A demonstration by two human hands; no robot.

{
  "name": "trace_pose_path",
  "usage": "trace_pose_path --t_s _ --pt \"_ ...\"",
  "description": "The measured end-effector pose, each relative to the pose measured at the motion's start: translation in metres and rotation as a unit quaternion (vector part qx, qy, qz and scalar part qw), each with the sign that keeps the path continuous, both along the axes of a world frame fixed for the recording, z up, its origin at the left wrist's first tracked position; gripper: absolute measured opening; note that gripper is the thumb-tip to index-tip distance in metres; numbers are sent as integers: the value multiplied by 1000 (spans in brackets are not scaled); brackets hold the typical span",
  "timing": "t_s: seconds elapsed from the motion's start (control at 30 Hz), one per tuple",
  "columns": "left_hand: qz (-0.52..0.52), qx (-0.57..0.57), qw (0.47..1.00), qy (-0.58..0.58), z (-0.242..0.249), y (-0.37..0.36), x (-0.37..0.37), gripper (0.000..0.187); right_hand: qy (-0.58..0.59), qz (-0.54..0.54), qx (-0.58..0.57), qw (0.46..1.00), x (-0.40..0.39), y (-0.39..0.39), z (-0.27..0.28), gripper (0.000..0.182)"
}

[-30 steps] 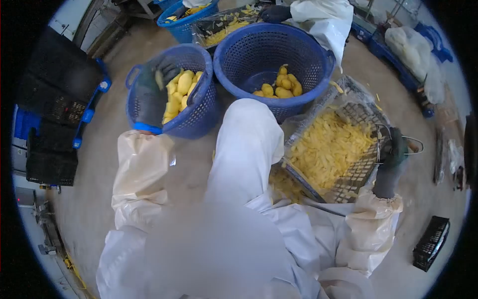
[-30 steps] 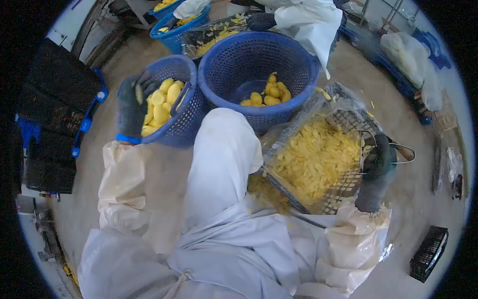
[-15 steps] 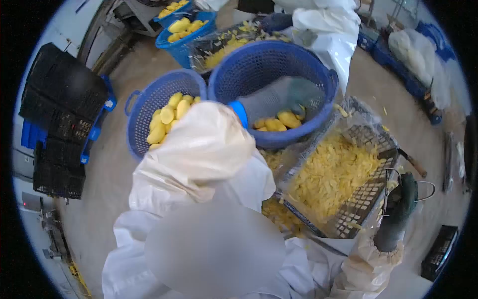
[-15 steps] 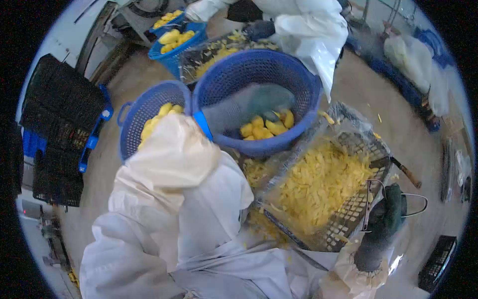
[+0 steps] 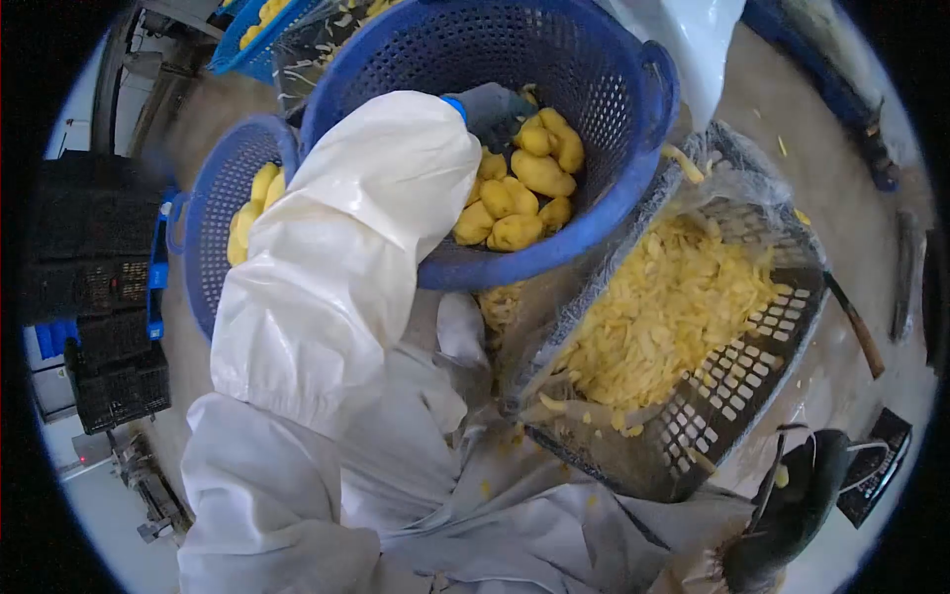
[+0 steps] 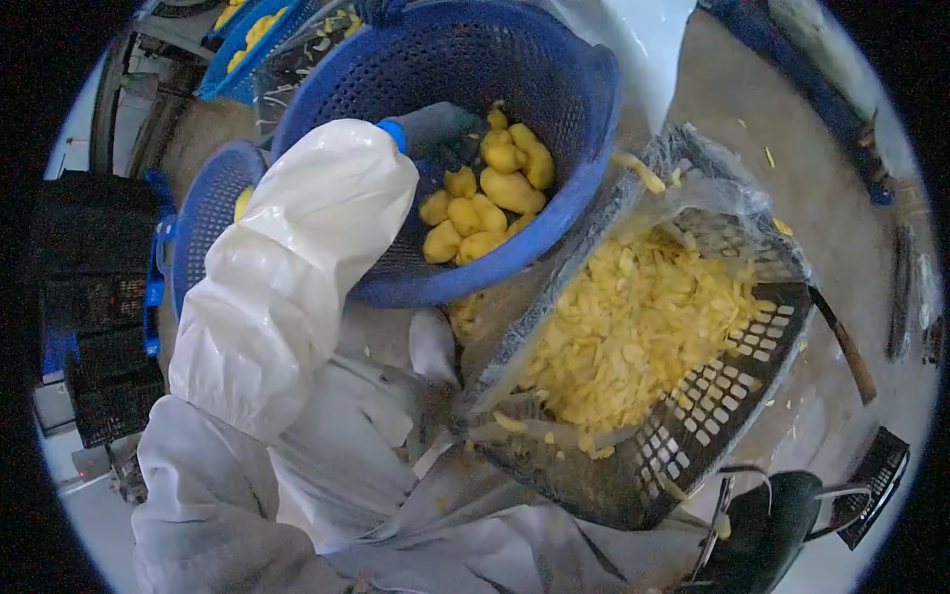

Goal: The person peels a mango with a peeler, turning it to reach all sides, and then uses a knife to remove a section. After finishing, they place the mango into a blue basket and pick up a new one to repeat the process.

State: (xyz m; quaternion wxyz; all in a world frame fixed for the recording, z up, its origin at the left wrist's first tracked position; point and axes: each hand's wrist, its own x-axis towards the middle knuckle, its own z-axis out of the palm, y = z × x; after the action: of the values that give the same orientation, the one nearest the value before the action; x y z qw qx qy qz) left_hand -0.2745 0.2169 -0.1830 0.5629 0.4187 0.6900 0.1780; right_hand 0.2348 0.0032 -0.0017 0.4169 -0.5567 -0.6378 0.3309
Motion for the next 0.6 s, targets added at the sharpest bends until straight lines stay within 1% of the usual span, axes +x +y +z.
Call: trace_pose_path --t_s 0.07,0.13,0.17,0.3,0.37,0.6 --pt "-49 7 997 60 -31 8 -3 31 -36 -9 -32 999 -7 4 1 45" --pt "-100 15 988 119 -58 15 0 34 -64 -11 -52 997 -14 9 2 45" --pt "-52 -25 989 134 -70 15 7 43 -75 -12 -59 995 -18 10 -1 44" --pt "-83 -25 980 179 -103 27 19 43 -105 -17 -81 991 -24 17 -2 43" --pt "-87 -31 976 196 -118 21 19 43 -116 -17 -90 989 -25 20 -3 42" --pt "-89 -32 975 202 -138 17 20 44 -136 -14 -106 985 -29 25 -4 40"
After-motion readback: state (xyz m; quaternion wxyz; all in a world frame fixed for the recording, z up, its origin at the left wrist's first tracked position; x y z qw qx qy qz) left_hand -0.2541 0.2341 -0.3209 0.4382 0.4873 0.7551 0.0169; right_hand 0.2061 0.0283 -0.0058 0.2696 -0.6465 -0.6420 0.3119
